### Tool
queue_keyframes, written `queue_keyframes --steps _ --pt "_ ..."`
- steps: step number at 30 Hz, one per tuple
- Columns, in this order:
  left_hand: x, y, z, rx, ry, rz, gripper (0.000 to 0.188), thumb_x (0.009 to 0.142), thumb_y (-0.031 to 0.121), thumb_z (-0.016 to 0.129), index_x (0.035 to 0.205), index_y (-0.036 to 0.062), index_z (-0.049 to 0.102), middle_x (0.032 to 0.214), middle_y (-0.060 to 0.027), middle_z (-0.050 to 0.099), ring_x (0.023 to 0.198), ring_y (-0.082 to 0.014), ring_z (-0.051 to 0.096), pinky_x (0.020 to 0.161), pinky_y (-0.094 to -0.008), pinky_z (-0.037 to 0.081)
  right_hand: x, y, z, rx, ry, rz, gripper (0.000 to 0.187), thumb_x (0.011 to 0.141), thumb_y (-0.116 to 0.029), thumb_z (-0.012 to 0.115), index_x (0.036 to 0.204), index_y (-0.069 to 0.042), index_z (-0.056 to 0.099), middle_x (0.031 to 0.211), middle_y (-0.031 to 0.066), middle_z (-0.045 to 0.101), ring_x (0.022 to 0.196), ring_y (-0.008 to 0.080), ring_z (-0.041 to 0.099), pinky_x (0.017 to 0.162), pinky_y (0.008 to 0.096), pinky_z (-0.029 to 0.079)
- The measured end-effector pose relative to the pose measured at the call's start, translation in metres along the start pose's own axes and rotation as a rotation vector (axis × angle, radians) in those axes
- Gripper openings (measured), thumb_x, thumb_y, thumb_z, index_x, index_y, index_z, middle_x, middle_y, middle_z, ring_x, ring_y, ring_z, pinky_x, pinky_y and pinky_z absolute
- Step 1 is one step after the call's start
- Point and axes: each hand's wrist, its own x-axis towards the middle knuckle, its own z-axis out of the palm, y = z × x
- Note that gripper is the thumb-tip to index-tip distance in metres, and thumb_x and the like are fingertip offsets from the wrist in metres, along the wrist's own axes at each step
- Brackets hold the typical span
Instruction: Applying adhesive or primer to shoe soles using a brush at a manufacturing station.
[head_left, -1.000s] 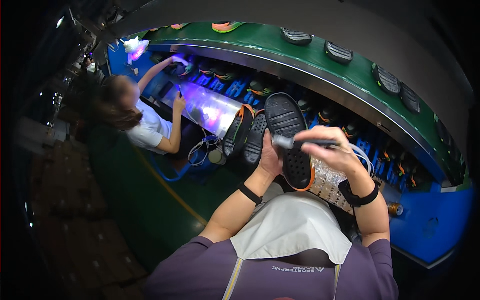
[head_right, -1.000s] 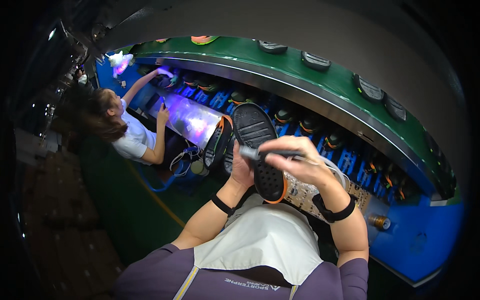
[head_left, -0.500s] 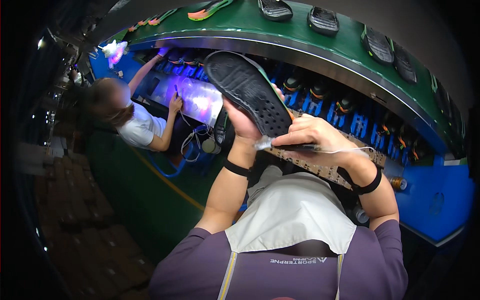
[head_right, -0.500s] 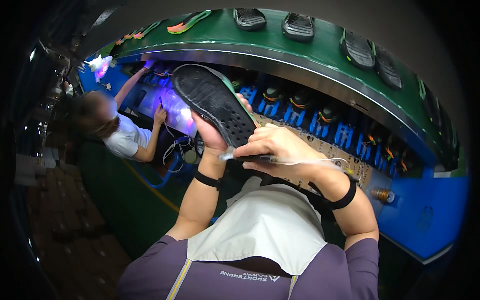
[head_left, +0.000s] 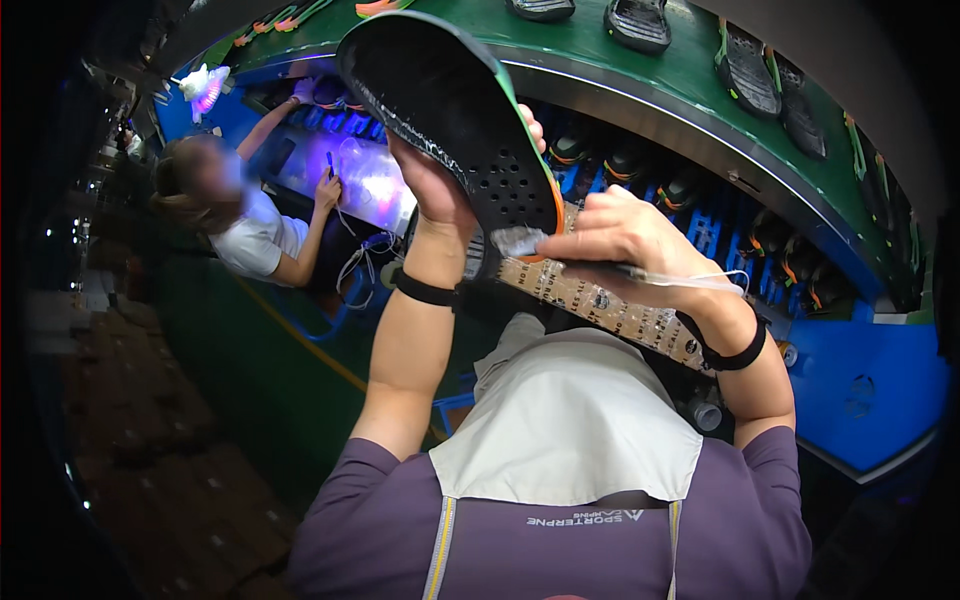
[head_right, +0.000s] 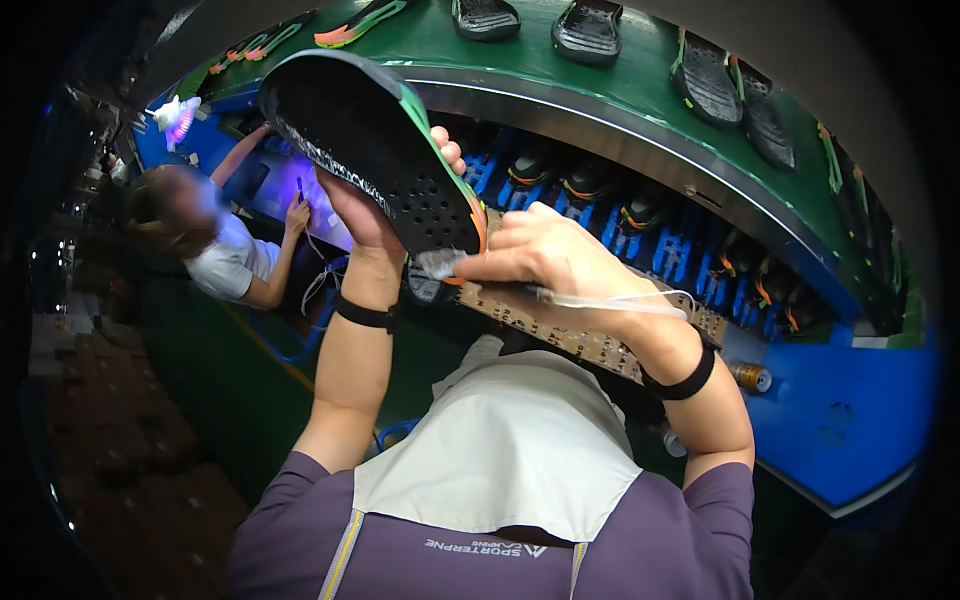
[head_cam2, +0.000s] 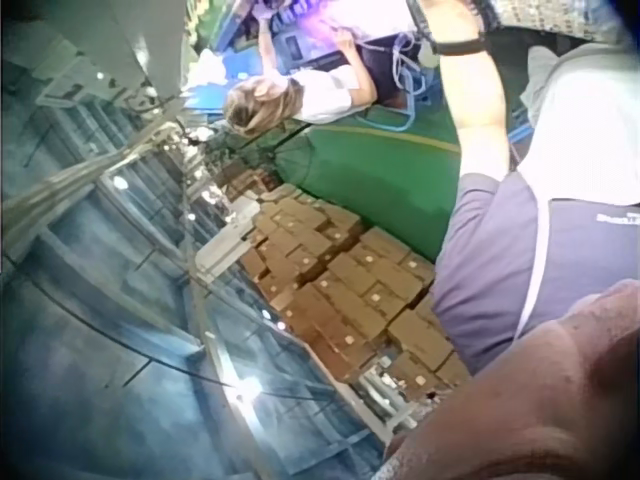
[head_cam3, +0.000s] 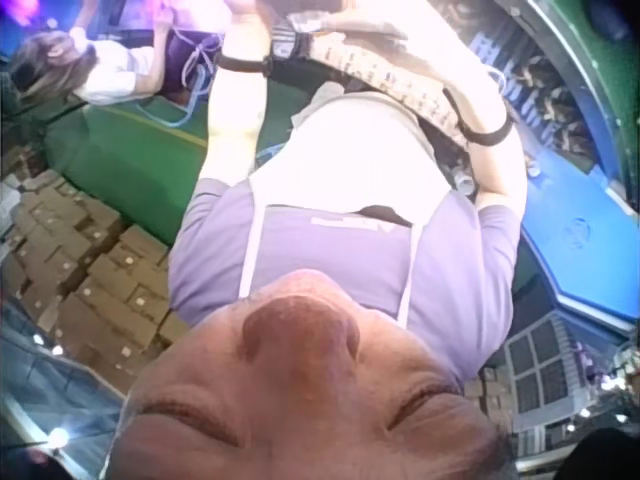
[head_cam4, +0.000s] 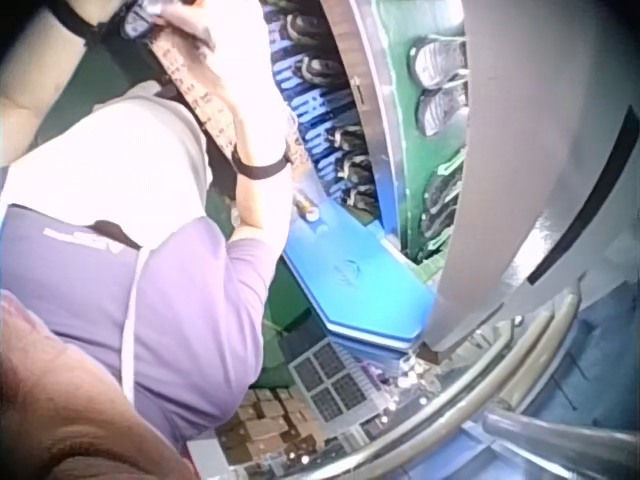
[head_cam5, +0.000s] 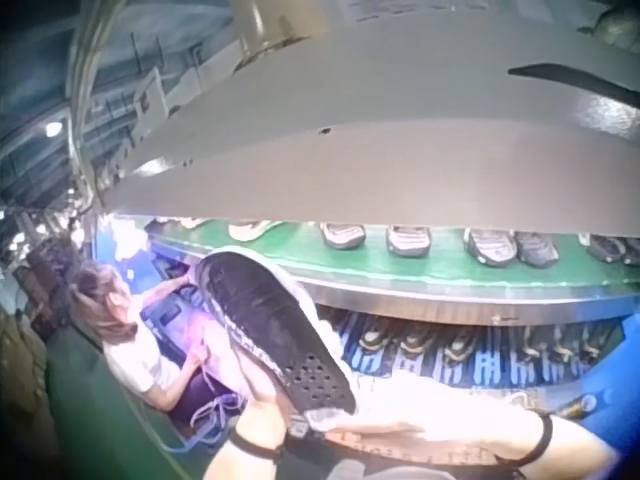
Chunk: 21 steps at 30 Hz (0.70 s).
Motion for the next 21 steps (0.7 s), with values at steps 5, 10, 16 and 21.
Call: queue_keyframes --steps 5,10,16,21 --pt "0.010 0.009 -0.012 0.172 0.065 -0.085 0.125 0.083 0.096 0.042 0.150 -0.0103 0.045 0.139 -0.0341 0.059 0.122 -0.0459 0.065 0.105 -0.0557 0.055 0.002 -0.008 -0.018 0.173 0.004 0.220 0.032 0.085 -0.015 0.084 0.117 -0.013 0.079 0.091 0.0057 0.073 0.087 0.0274 0.066 0.083 0.0395 0.050" --pt "0.032 0.009 -0.004 0.472 0.169 -0.014 0.099 0.097 0.080 0.043 0.152 -0.0020 0.049 0.140 -0.0231 0.064 0.126 -0.0346 0.066 0.107 -0.0470 0.055 -0.001 0.002 -0.017 0.009 -0.173 0.069 0.039 0.081 -0.011 0.086 0.120 -0.011 0.079 0.085 0.0060 0.068 0.079 0.0257 0.061 0.080 0.0399 0.047" --pt "0.051 0.007 0.009 0.654 0.059 -0.292 0.076 0.108 0.063 0.042 0.151 0.0011 0.054 0.142 -0.0156 0.067 0.126 -0.0244 0.067 0.109 -0.0398 0.054 0.007 0.003 -0.011 -0.166 -0.081 0.092 0.041 0.079 -0.008 0.084 0.119 -0.011 0.078 0.092 0.0090 0.072 0.090 0.0306 0.068 0.081 0.0441 0.050" --pt "0.066 -0.004 0.016 0.740 0.025 -0.410 0.063 0.114 0.050 0.038 0.144 0.0007 0.062 0.131 -0.0120 0.073 0.119 -0.0193 0.069 0.106 -0.0353 0.054 0.005 0.007 -0.016 -0.031 -0.190 0.174 0.040 0.081 -0.010 0.083 0.121 -0.012 0.077 0.087 0.0070 0.068 0.089 0.0285 0.065 0.087 0.0424 0.049"
